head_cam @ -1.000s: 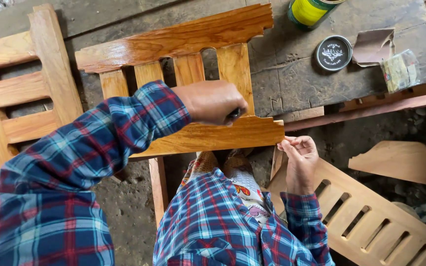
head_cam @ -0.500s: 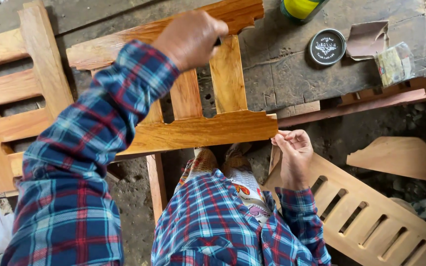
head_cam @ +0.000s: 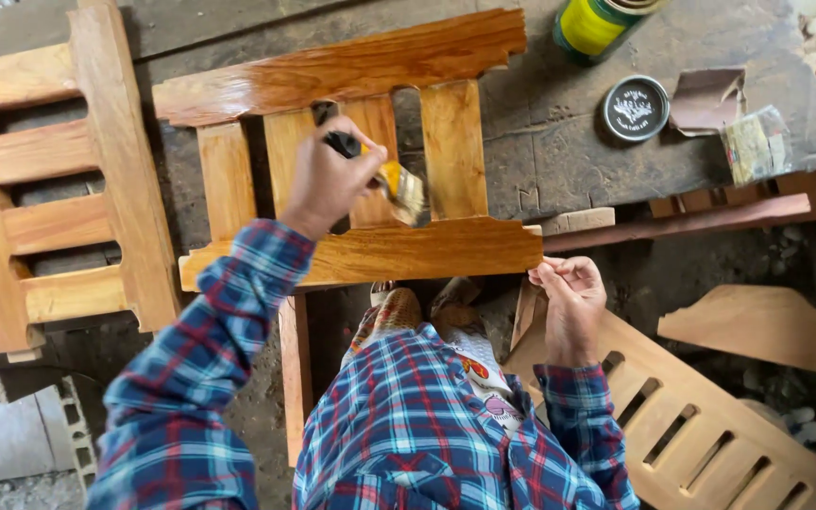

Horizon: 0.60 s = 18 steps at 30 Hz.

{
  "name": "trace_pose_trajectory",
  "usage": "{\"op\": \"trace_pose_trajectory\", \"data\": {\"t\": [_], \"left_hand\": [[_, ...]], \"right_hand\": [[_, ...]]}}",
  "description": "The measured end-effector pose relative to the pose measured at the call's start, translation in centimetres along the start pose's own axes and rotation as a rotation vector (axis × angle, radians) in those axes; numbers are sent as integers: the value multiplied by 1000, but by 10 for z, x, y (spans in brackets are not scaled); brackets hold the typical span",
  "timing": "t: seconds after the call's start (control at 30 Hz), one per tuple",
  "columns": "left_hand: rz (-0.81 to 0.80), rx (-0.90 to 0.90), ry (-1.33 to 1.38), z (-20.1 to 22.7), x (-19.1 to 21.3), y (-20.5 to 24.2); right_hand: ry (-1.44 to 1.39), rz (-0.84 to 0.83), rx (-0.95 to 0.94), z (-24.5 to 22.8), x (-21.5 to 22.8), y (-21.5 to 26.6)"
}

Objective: The person applies a brown wood stain to a wooden chair back using a brush. They dip the brush into a can of stain and systematically cover the slats and frame of the chair back, then lift the piece to inspect the finish.

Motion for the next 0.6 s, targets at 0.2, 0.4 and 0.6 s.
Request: {"op": "trace_pose_trajectory", "data": {"t": [0.2,0.4,0.6], "left_hand": [[47,307,541,-79,-15,-23],[171,276,689,-65,-13,-68],[149,66,540,-27,0,-80]], "right_hand": [[47,-29,2,-5,2,2],[40,-21,9,0,8,-3],[-6,-43,-35,-25,-10,8]]}}
Point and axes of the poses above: each hand's wrist, its own y-axis away from the middle knuckle, its own x-axis out of the back of the hand, z = x × y, the point moved 2 cm from there along -y, towards the middle knuckle, and after that the axes turned 5 degrees about -z, right-handed, at the moved point
